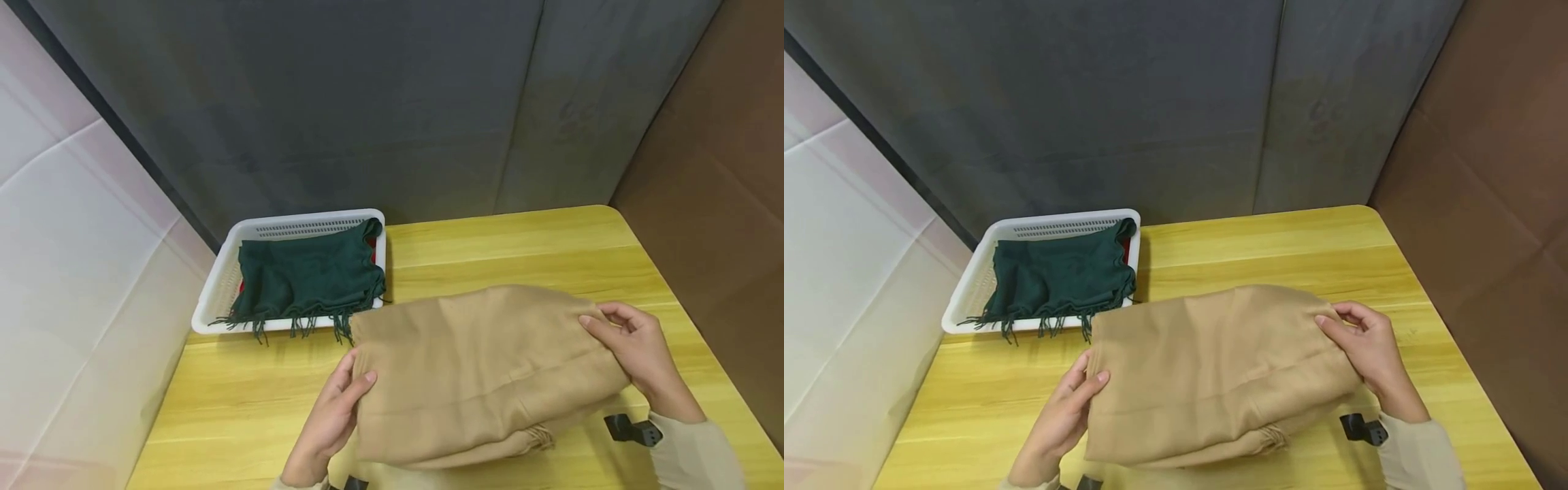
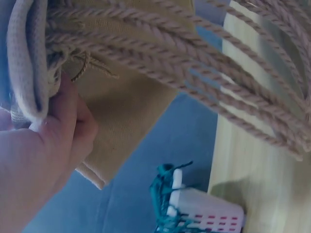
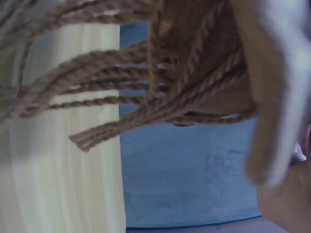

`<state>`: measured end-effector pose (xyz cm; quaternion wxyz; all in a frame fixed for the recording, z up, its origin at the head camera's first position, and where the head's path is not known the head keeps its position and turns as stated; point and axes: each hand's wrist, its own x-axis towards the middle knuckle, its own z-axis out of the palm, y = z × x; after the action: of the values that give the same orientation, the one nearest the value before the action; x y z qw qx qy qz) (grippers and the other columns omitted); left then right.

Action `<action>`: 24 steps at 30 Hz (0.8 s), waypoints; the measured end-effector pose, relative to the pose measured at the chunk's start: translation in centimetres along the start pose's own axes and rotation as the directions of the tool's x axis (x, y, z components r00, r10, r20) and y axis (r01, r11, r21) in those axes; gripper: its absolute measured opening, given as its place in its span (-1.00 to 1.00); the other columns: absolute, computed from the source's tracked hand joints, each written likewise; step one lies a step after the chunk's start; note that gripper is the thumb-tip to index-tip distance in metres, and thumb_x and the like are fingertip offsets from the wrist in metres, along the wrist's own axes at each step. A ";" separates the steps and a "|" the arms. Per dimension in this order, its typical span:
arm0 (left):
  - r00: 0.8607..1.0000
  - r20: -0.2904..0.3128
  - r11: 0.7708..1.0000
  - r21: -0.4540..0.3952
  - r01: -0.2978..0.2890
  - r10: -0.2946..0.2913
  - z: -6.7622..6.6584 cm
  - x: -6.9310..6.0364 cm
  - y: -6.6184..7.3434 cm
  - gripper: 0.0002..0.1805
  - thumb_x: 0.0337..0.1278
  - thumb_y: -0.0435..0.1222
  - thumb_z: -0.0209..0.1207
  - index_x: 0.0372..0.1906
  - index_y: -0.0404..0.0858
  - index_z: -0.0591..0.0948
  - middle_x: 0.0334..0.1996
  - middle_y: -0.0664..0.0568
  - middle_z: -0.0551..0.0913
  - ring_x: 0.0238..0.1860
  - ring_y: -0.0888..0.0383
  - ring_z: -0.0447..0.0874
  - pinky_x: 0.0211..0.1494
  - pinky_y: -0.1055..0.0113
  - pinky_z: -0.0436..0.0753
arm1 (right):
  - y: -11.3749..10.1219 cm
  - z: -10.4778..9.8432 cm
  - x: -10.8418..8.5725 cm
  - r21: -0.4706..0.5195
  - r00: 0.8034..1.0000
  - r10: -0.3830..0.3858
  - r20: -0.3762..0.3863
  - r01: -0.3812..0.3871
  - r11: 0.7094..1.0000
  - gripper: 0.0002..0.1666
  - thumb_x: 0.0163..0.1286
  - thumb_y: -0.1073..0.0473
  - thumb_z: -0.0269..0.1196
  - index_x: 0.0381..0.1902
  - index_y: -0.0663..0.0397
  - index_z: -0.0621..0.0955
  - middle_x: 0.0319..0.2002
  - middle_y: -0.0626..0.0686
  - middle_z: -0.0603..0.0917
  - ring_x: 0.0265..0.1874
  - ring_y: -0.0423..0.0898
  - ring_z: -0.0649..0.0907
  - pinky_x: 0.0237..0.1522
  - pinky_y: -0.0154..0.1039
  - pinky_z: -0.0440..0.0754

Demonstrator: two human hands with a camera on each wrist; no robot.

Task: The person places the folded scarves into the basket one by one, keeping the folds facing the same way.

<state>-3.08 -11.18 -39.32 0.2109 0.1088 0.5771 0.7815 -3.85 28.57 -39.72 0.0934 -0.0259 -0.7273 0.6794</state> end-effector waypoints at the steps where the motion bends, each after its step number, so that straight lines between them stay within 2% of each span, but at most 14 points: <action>1: 1.000 -0.005 1.000 -0.003 -0.009 0.009 -0.1 -0.2 0.1 -0.47 0.29 -0.36 -0.15 0.27 -0.36 -0.03 -0.07 -0.09 0.40 -0.18 0.12 0.55 -0.20 0.26 0.56 | -0.1 0.1 0.0 0.016 1.000 -0.001 0.004 0.001 1.000 -0.82 0.14 0.40 0.20 -0.35 0.04 0.62 -0.44 -0.15 0.63 -0.61 -0.25 0.57 -0.61 -0.40 0.50; 7: 0.999 -0.012 0.998 -0.028 -0.051 0.051 -1.0 -0.9 0.8 -0.55 0.30 -0.37 -0.18 0.24 -0.30 0.04 -0.11 -0.05 0.44 -0.23 0.12 0.57 -0.26 0.26 0.58 | -1.0 0.6 0.3 0.076 1.000 -0.014 0.015 0.013 0.997 -0.81 0.13 0.44 0.19 -0.33 0.10 0.62 -0.42 -0.10 0.63 -0.59 -0.21 0.60 -0.61 -0.37 0.52; 15: 0.993 0.006 0.991 -0.054 -0.122 0.122 -1.9 -1.5 2.1 -0.59 0.31 -0.40 -0.22 0.22 -0.24 0.07 -0.10 -0.01 0.46 -0.22 0.13 0.58 -0.25 0.27 0.58 | -2.6 2.0 1.4 0.078 0.999 -0.022 0.045 0.019 0.997 -0.84 0.13 0.40 0.21 -0.30 0.14 0.61 -0.38 -0.07 0.63 -0.60 -0.17 0.60 -0.61 -0.33 0.53; 18: 0.984 -0.006 0.983 -0.049 -0.176 0.176 -2.2 -1.6 2.5 -0.61 0.31 -0.42 -0.25 0.21 -0.24 0.10 -0.13 -0.01 0.46 -0.24 0.14 0.57 -0.28 0.29 0.58 | -3.1 2.8 2.0 0.095 0.998 -0.046 0.052 0.041 0.995 -0.85 0.13 0.40 0.21 -0.32 0.14 0.61 -0.38 -0.06 0.61 -0.60 -0.18 0.59 -0.60 -0.35 0.52; 24: 0.956 -0.034 0.955 -0.049 -0.293 0.292 -3.1 -1.7 3.3 -0.63 0.30 -0.49 -0.28 0.17 -0.22 0.20 -0.14 0.01 0.46 -0.24 0.16 0.57 -0.28 0.32 0.58 | -4.0 4.6 3.3 0.143 0.991 -0.105 0.078 0.093 0.985 -0.85 0.12 0.43 0.21 -0.35 0.13 0.61 -0.39 -0.05 0.62 -0.58 -0.20 0.58 -0.57 -0.38 0.52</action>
<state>-3.57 -15.41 -37.03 0.0883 0.1770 0.5363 0.8205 -7.50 24.31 -35.72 0.0975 0.0461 -0.6818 0.7235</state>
